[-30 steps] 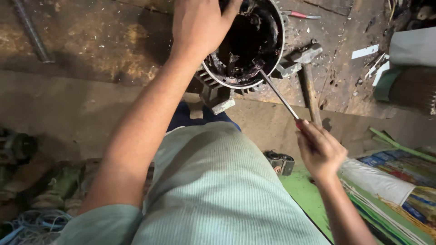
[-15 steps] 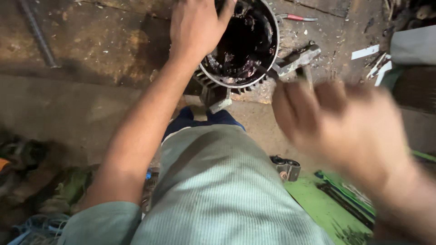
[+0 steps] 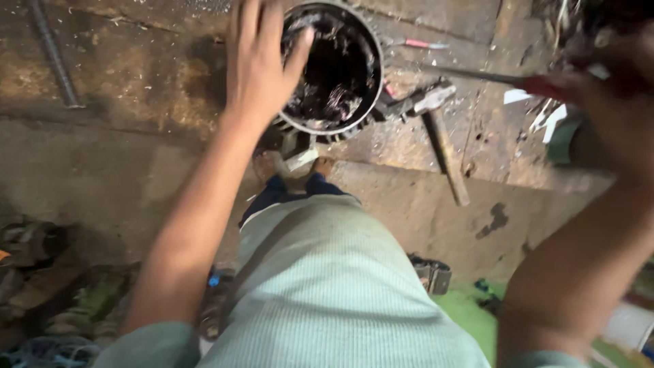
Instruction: The person uses pliers and a hammer to remove copper windings from a motor stator placed on a workbench. They repeatedly grip and pull the windings while striking the pliers with the hammer to loosen and extract the material.
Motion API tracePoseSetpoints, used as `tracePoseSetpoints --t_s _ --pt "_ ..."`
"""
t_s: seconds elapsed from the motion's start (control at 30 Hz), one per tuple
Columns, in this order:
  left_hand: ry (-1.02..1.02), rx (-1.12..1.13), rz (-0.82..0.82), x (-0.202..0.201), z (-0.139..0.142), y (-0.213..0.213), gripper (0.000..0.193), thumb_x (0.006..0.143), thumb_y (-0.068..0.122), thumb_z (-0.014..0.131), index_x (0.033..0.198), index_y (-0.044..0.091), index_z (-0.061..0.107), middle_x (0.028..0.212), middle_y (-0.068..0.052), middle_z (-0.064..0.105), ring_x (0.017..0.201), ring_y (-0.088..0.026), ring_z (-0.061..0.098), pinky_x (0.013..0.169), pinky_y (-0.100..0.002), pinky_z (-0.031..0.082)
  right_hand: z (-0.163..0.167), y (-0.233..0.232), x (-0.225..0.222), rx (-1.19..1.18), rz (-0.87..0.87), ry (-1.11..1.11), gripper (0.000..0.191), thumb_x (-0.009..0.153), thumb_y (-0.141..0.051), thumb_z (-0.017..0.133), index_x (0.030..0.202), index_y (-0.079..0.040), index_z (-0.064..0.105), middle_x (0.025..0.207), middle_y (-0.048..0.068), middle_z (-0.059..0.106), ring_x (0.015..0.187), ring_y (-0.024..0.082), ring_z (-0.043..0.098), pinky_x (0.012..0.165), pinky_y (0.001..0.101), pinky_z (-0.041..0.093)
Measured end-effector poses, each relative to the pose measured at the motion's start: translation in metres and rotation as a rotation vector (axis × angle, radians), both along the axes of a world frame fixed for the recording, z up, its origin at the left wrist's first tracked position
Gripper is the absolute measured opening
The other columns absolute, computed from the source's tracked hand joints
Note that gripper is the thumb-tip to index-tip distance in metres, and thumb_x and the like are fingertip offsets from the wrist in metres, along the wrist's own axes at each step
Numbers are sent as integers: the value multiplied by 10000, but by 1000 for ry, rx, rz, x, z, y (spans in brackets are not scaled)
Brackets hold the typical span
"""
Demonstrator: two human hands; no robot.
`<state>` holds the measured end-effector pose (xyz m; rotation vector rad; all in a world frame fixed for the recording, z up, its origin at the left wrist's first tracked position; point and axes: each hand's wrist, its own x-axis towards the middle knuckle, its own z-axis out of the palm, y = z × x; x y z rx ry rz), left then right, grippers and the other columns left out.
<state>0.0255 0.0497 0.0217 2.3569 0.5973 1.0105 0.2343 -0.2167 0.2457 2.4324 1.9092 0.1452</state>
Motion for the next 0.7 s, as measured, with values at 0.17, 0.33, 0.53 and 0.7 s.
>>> tracePoseSetpoints --t_s 0.17,0.33,0.53,0.7 --pt "271 16 -95 -31 22 -85 401 1067 475 671 1194 94 667 1432 -149 469 1381 -357 420 1186 -566 377 -144 -110 79 291 -465 449 227 1080 -137 730 1209 50 726 1065 124 764 920 163 724 829 311 568" --pt "488 164 -8 -23 18 -131 706 896 561 739 1385 61 644 1612 -177 342 1469 -387 278 1186 -577 324 -257 -125 92 264 -493 224 262 1017 -232 774 1176 -25 757 1027 186 734 892 374 686 805 451 536" --pt "552 212 140 -8 8 -154 747 856 504 790 1406 22 638 1610 -165 358 1520 -412 246 1182 -554 332 -265 -52 64 263 -332 63 281 966 -229 745 1197 -73 708 1156 172 671 1090 396 568 923 528 428" --pt "414 -9 232 0 -3 -165 589 761 353 887 1249 70 719 1475 -69 482 1520 -324 281 1177 -535 346 -265 28 44 49 -54 116 311 880 -186 710 1180 -103 701 1164 106 704 1135 353 587 977 582 396"
